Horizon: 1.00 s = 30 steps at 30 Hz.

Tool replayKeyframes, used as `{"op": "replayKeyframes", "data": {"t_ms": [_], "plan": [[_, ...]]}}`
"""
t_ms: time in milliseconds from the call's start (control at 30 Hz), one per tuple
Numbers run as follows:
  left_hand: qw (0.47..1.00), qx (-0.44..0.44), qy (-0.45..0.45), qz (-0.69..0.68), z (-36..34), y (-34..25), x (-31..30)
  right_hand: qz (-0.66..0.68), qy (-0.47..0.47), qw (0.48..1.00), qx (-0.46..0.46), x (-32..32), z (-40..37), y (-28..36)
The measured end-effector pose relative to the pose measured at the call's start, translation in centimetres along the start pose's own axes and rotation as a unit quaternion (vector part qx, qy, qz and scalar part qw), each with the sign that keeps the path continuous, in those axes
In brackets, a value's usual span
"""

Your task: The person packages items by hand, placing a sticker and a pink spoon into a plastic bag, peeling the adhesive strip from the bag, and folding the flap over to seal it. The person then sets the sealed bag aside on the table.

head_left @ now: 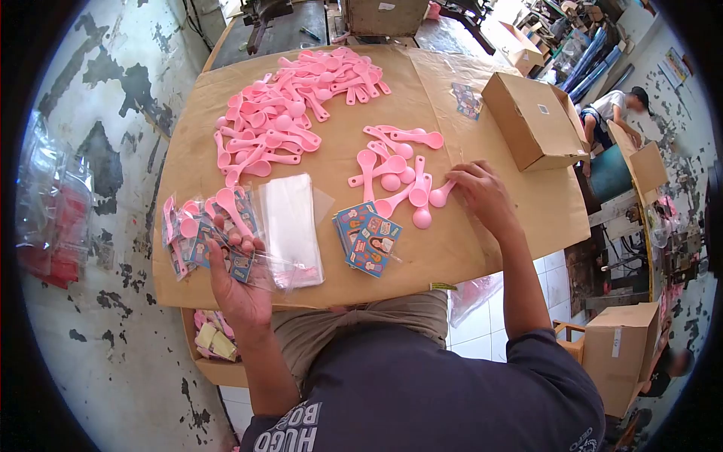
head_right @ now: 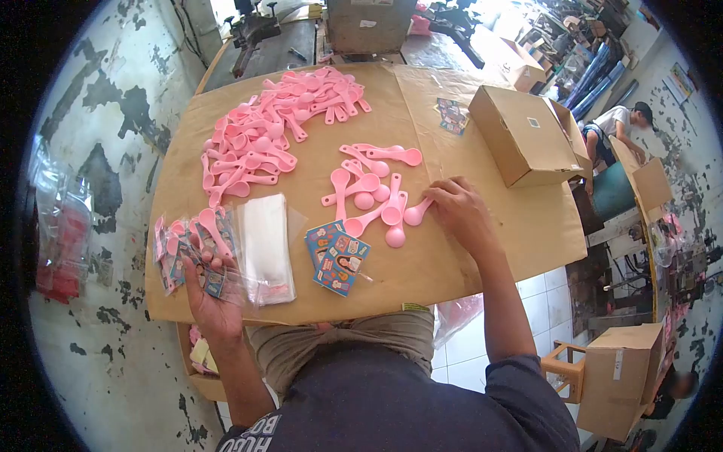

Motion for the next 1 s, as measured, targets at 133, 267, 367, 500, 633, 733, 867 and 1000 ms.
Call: {"op": "replayKeyframes", "data": {"t_ms": [133,267,367,500,633,733,867,1000], "plan": [[0.999,0.030,-0.002,0.010,0.8,0.1,0.2,-0.013,0.007,1.000,-0.003,-0.3,-0.8,-0.8],[0.996,0.089,-0.029,0.012,1.3,-0.3,1.2,-0.066,-0.013,0.997,0.043,-2.0,-2.3,-1.5],[0.989,0.144,0.015,0.036,2.1,-0.5,2.7,0.167,-0.069,0.969,0.171,-4.0,-3.3,0.4],[0.985,0.164,0.024,0.039,2.5,0.0,3.4,0.479,0.018,0.860,0.176,0.2,-5.0,4.3],[0.983,0.156,0.089,0.022,2.5,0.8,4.7,0.573,0.120,0.794,0.167,1.3,-4.1,11.4],[0.984,0.140,0.107,0.015,2.1,1.8,5.6,0.605,0.134,0.768,0.160,2.3,-3.0,13.7],[0.989,0.103,0.094,0.045,1.4,3.3,5.7,0.617,0.163,0.761,0.120,2.8,-1.6,15.7],[0.993,0.068,0.081,0.053,1.0,4.3,5.3,0.676,0.176,0.710,0.085,3.7,-1.1,17.9]]}}
Point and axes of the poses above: each hand's wrist, its own z-axis towards the middle knuckle, its own x-axis out of the palm, y = z × x, the point moved 6 cm from there along z, towards the middle knuckle, and after that the axes turned 8 degrees about y, right-handed, at the moved point
